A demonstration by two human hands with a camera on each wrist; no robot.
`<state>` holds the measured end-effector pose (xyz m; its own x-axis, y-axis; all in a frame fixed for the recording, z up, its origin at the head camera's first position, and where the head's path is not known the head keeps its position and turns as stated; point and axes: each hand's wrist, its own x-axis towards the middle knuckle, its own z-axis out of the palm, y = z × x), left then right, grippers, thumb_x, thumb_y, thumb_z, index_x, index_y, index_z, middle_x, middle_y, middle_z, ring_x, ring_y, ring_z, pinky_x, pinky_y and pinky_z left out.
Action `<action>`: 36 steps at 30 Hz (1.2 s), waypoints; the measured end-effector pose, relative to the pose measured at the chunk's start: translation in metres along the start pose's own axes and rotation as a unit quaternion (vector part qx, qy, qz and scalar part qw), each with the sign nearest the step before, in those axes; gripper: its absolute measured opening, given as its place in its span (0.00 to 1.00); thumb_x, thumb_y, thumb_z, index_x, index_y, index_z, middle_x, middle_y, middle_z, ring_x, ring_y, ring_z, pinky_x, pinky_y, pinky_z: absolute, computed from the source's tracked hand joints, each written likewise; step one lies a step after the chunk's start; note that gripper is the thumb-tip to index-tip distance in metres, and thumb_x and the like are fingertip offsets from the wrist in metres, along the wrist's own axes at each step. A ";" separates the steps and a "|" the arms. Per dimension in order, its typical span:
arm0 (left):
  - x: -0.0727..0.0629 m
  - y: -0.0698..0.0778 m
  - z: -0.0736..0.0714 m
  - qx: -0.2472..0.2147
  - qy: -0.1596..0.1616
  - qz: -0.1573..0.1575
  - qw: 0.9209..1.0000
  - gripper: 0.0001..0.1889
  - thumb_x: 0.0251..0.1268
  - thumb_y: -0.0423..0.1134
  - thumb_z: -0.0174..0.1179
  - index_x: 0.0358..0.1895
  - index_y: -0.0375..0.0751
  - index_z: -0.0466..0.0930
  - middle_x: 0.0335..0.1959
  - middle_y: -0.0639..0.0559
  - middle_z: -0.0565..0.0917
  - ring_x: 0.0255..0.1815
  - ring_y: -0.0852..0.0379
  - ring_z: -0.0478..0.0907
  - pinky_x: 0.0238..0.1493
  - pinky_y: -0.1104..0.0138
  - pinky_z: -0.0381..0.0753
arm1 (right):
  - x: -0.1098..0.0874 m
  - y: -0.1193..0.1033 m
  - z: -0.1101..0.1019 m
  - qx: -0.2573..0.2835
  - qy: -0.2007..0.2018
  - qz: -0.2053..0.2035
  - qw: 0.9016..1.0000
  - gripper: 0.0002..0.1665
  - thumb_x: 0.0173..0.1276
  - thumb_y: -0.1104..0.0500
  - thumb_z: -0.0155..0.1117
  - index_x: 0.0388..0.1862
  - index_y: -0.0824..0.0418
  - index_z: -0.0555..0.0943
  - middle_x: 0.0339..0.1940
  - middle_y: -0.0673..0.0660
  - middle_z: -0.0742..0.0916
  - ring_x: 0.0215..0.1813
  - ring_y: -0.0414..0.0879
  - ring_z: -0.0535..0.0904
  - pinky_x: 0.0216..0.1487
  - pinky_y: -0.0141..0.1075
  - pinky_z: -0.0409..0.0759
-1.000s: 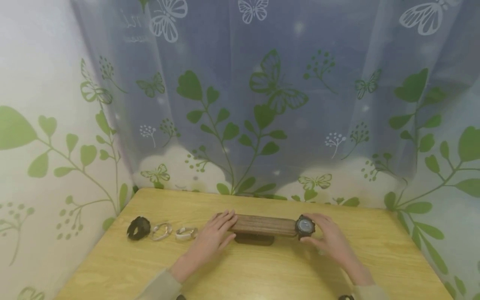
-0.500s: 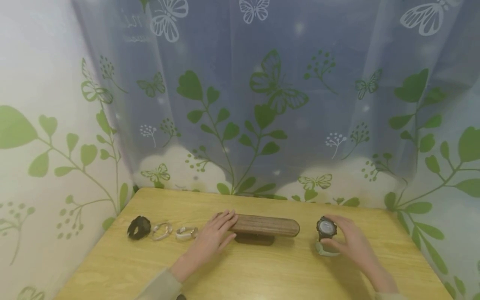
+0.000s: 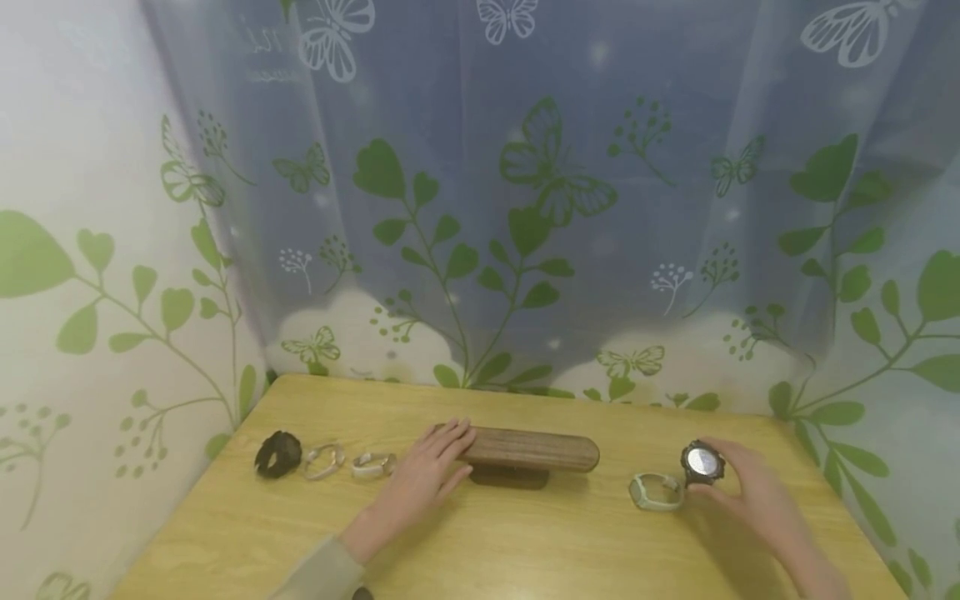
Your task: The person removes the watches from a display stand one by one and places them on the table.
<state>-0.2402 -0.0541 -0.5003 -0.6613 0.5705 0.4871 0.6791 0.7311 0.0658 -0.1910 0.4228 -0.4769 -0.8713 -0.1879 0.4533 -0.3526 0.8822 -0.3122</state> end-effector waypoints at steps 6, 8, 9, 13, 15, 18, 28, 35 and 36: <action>-0.001 -0.001 0.001 0.003 0.003 0.002 1.000 0.28 0.76 0.49 0.58 0.72 0.40 0.71 0.74 0.43 0.71 0.75 0.46 0.67 0.75 0.49 0.66 | -0.010 0.019 -0.007 -0.020 -0.013 0.016 1.000 0.43 0.47 0.54 0.85 0.59 0.72 0.78 0.53 0.77 0.83 0.52 0.76 0.77 0.47 0.66 0.75; -0.001 -0.001 0.001 0.004 0.004 0.003 1.000 0.27 0.77 0.49 0.57 0.73 0.40 0.71 0.74 0.44 0.71 0.75 0.46 0.67 0.75 0.49 0.66 | -0.013 0.023 -0.010 -0.027 -0.028 0.035 0.999 0.43 0.48 0.52 0.85 0.59 0.72 0.78 0.54 0.79 0.82 0.52 0.77 0.76 0.48 0.67 0.75; -0.001 -0.001 0.001 0.004 0.005 0.003 1.000 0.27 0.77 0.49 0.57 0.73 0.40 0.71 0.74 0.44 0.71 0.75 0.47 0.67 0.75 0.49 0.66 | -0.013 0.026 -0.012 -0.031 -0.038 0.047 0.998 0.44 0.49 0.51 0.84 0.59 0.73 0.77 0.54 0.79 0.81 0.53 0.78 0.75 0.48 0.68 0.75; -0.001 -0.001 0.002 0.007 0.004 0.002 1.000 0.27 0.77 0.49 0.57 0.73 0.41 0.71 0.74 0.45 0.72 0.75 0.47 0.68 0.76 0.51 0.65 | -0.014 0.033 -0.015 -0.067 -0.072 0.082 0.992 0.45 0.50 0.48 0.84 0.59 0.74 0.76 0.54 0.81 0.80 0.52 0.79 0.75 0.47 0.69 0.75; -0.001 -0.001 0.002 0.009 0.002 0.001 1.000 0.27 0.77 0.49 0.57 0.73 0.41 0.71 0.74 0.45 0.71 0.75 0.48 0.68 0.76 0.51 0.64 | -0.014 0.035 -0.015 -0.085 -0.082 0.085 0.989 0.46 0.49 0.47 0.84 0.58 0.74 0.76 0.54 0.81 0.80 0.51 0.80 0.75 0.46 0.69 0.75; -0.001 -0.002 0.003 0.012 -0.001 -0.001 1.000 0.27 0.77 0.50 0.56 0.73 0.41 0.71 0.74 0.46 0.71 0.75 0.48 0.67 0.77 0.51 0.64 | -0.014 0.039 -0.015 -0.090 -0.098 0.078 0.988 0.46 0.47 0.47 0.85 0.58 0.73 0.78 0.53 0.80 0.80 0.51 0.79 0.75 0.45 0.68 0.76; -0.001 -0.002 0.003 0.010 -0.005 -0.005 1.000 0.27 0.78 0.50 0.56 0.73 0.41 0.71 0.74 0.46 0.71 0.76 0.49 0.66 0.78 0.53 0.61 | -0.010 0.038 -0.004 -0.061 -0.130 0.085 0.986 0.46 0.50 0.45 0.83 0.60 0.71 0.77 0.50 0.75 0.80 0.48 0.76 0.78 0.41 0.65 0.79; 0.000 -0.001 0.001 0.013 -0.002 -0.002 1.000 0.27 0.76 0.49 0.58 0.72 0.41 0.71 0.74 0.46 0.71 0.75 0.48 0.67 0.78 0.53 0.61 | -0.006 0.034 0.006 -0.057 -0.123 0.080 0.988 0.43 0.53 0.48 0.83 0.59 0.74 0.77 0.45 0.71 0.80 0.46 0.73 0.79 0.44 0.66 0.79; 0.000 -0.001 0.001 0.014 -0.002 -0.001 1.000 0.27 0.76 0.48 0.58 0.72 0.41 0.72 0.74 0.46 0.71 0.75 0.48 0.67 0.78 0.53 0.61 | -0.006 0.034 0.007 -0.057 -0.123 0.078 0.988 0.43 0.53 0.48 0.83 0.59 0.74 0.77 0.45 0.70 0.80 0.46 0.73 0.79 0.44 0.66 0.79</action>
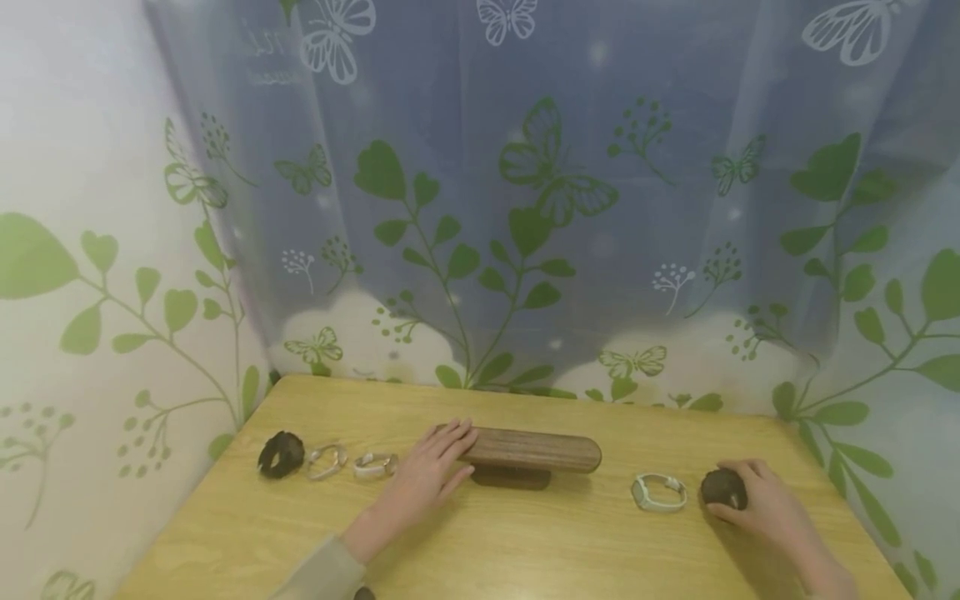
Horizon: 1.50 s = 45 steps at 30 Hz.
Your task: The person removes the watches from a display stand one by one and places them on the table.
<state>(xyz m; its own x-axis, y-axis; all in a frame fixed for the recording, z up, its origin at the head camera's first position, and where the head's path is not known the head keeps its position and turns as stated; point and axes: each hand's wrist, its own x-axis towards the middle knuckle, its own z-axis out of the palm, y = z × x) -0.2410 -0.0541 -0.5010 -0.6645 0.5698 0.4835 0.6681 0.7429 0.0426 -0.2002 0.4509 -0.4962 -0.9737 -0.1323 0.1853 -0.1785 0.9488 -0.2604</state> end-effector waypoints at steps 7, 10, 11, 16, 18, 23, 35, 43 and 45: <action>-0.001 0.000 0.000 0.003 0.000 0.000 1.000 0.27 0.76 0.49 0.58 0.72 0.41 0.72 0.74 0.46 0.71 0.75 0.48 0.68 0.78 0.53 0.61 | -0.002 0.000 0.004 -0.001 -0.002 -0.017 1.000 0.41 0.50 0.51 0.84 0.57 0.74 0.79 0.44 0.69 0.81 0.44 0.71 0.80 0.42 0.66 0.80; -0.001 0.000 0.000 -0.001 0.001 0.000 1.000 0.27 0.76 0.49 0.58 0.72 0.41 0.72 0.74 0.45 0.72 0.75 0.48 0.68 0.78 0.53 0.61 | -0.003 0.000 0.004 0.003 -0.005 -0.019 1.000 0.41 0.50 0.53 0.84 0.57 0.74 0.78 0.44 0.70 0.81 0.44 0.71 0.80 0.42 0.66 0.80; -0.001 0.000 0.000 -0.004 0.002 0.000 1.000 0.27 0.76 0.48 0.58 0.72 0.41 0.72 0.73 0.45 0.72 0.75 0.48 0.68 0.78 0.53 0.61 | -0.003 0.000 0.005 0.004 -0.005 -0.019 1.000 0.41 0.50 0.53 0.84 0.57 0.74 0.78 0.44 0.71 0.81 0.44 0.71 0.80 0.43 0.66 0.80; -0.002 0.000 0.000 -0.007 0.005 0.001 1.000 0.27 0.76 0.48 0.59 0.72 0.40 0.72 0.73 0.45 0.72 0.75 0.47 0.68 0.77 0.53 0.62 | -0.005 0.000 0.005 0.008 -0.007 -0.020 1.000 0.42 0.50 0.53 0.83 0.59 0.75 0.78 0.46 0.73 0.81 0.44 0.72 0.80 0.42 0.66 0.80; -0.002 0.000 0.000 -0.007 0.007 0.001 1.000 0.27 0.76 0.48 0.59 0.72 0.40 0.72 0.73 0.45 0.72 0.74 0.48 0.68 0.77 0.53 0.62 | -0.005 0.001 0.006 0.008 -0.011 -0.020 1.000 0.43 0.51 0.53 0.83 0.59 0.75 0.77 0.47 0.74 0.80 0.45 0.73 0.80 0.42 0.66 0.80; -0.002 0.000 0.001 -0.009 0.011 0.004 1.000 0.27 0.76 0.48 0.59 0.71 0.40 0.72 0.73 0.45 0.72 0.74 0.47 0.68 0.77 0.53 0.62 | -0.005 0.003 0.006 0.009 -0.021 -0.017 1.000 0.45 0.53 0.52 0.82 0.62 0.77 0.74 0.50 0.77 0.80 0.49 0.77 0.78 0.44 0.67 0.79; -0.004 0.000 0.001 -0.008 0.003 -0.001 1.000 0.27 0.76 0.49 0.59 0.72 0.40 0.72 0.73 0.45 0.72 0.74 0.47 0.68 0.77 0.52 0.63 | -0.007 0.001 0.006 0.031 -0.024 -0.013 0.999 0.46 0.58 0.47 0.79 0.65 0.76 0.73 0.56 0.81 0.79 0.53 0.80 0.75 0.46 0.69 0.77; -0.004 -0.001 0.002 -0.005 0.007 0.001 1.000 0.28 0.76 0.49 0.59 0.72 0.40 0.71 0.73 0.45 0.72 0.75 0.47 0.67 0.77 0.51 0.62 | 0.000 -0.024 0.001 0.045 0.003 -0.007 0.999 0.41 0.70 0.46 0.69 0.69 0.74 0.71 0.61 0.81 0.77 0.59 0.81 0.70 0.52 0.73 0.70; -0.004 -0.001 0.002 0.003 0.008 0.005 1.000 0.28 0.75 0.49 0.59 0.72 0.40 0.71 0.73 0.45 0.72 0.75 0.47 0.68 0.77 0.51 0.62 | 0.002 -0.035 0.000 0.047 0.020 -0.015 0.999 0.38 0.71 0.48 0.68 0.68 0.73 0.71 0.61 0.81 0.76 0.59 0.81 0.69 0.53 0.74 0.68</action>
<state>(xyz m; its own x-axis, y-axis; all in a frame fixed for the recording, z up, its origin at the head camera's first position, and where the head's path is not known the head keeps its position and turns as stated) -0.2396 -0.0564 -0.5052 -0.6531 0.5710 0.4974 0.6718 0.7401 0.0325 -0.1959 0.4179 -0.4869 -0.9618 -0.1470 0.2311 -0.2216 0.9136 -0.3410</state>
